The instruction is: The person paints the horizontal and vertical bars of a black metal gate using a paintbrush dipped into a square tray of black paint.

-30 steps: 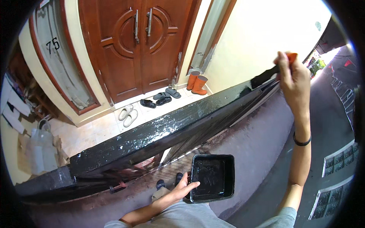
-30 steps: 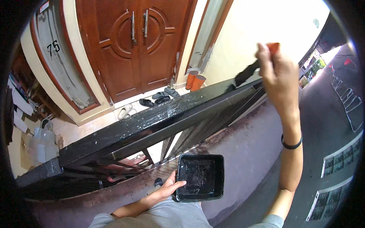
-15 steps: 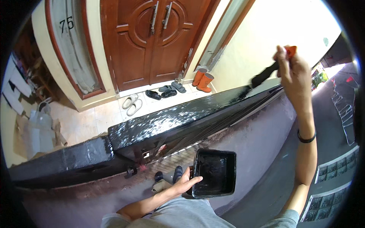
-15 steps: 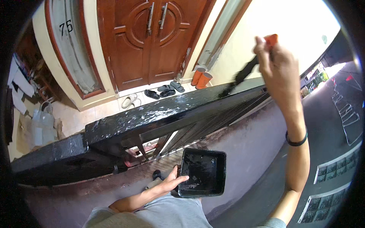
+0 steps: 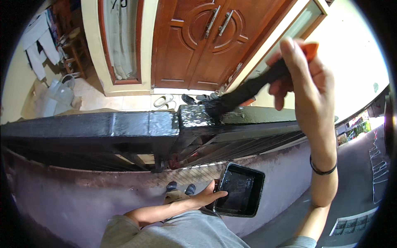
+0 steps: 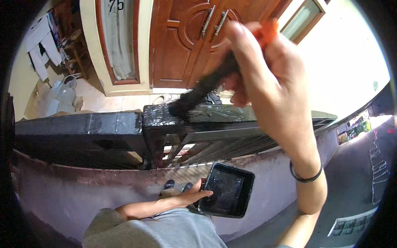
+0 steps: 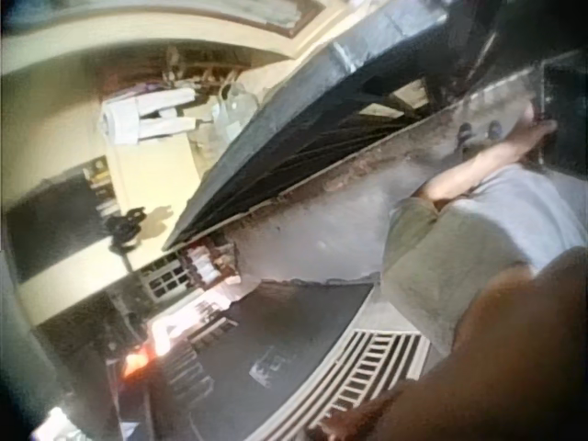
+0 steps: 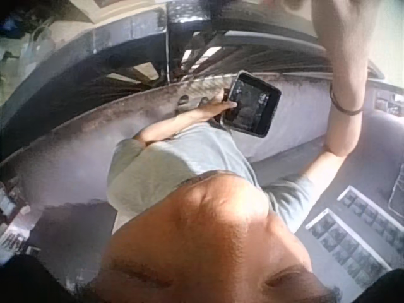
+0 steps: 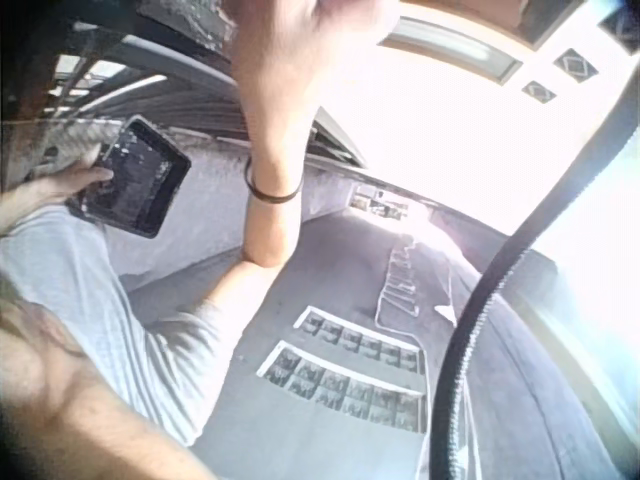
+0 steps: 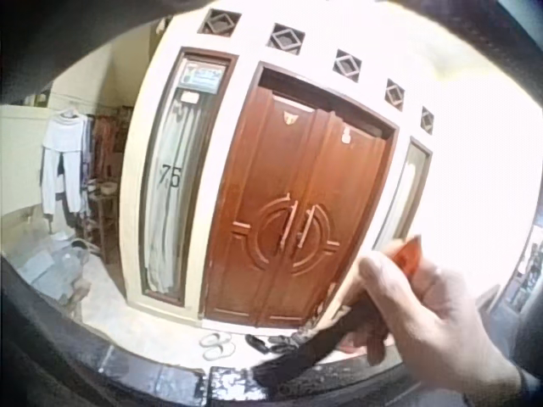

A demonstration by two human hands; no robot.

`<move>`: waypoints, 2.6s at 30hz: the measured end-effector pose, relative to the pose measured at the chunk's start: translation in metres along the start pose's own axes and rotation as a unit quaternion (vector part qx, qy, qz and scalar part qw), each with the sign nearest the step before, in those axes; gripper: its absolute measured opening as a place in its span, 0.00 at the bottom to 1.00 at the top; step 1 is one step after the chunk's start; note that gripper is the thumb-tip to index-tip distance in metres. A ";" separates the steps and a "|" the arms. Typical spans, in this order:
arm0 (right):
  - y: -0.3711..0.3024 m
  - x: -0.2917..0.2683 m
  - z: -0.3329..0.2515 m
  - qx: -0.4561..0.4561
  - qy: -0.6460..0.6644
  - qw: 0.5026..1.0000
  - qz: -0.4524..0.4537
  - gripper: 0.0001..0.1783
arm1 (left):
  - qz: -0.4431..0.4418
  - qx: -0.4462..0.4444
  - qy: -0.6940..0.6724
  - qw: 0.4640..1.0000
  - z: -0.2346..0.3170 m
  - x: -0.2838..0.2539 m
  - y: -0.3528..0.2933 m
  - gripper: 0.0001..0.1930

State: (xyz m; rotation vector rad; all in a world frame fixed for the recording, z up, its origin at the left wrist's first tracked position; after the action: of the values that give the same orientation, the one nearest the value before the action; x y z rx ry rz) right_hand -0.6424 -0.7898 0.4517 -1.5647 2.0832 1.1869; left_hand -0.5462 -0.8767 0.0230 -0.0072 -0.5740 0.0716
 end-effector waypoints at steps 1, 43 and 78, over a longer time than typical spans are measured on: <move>-0.004 -0.006 0.014 0.021 0.007 1.000 0.022 0.23 | 0.016 -0.002 0.009 1.000 0.003 -0.001 -0.004 0.40; -0.161 -0.467 0.380 0.186 -0.325 0.903 0.212 0.23 | 0.037 -0.051 -0.098 0.993 -0.038 0.110 0.225 0.25; -0.413 -0.157 0.199 0.028 0.208 0.959 0.189 0.15 | 0.304 0.185 -0.161 0.920 -0.095 0.228 0.013 0.26</move>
State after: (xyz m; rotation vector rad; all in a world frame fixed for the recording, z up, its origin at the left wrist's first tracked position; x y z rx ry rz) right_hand -0.2631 -0.5695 0.2465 -1.5367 2.7614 0.9498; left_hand -0.3045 -0.8466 0.0669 0.1981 -0.8660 0.8011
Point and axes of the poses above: each hand's wrist, its own y-axis towards the middle knuckle, its own x-axis out of the palm, z = x × y, the point moved 3 cm from there along y, towards the middle knuckle, and after that the axes turned 14 degrees about -z, right-handed, at the moved point
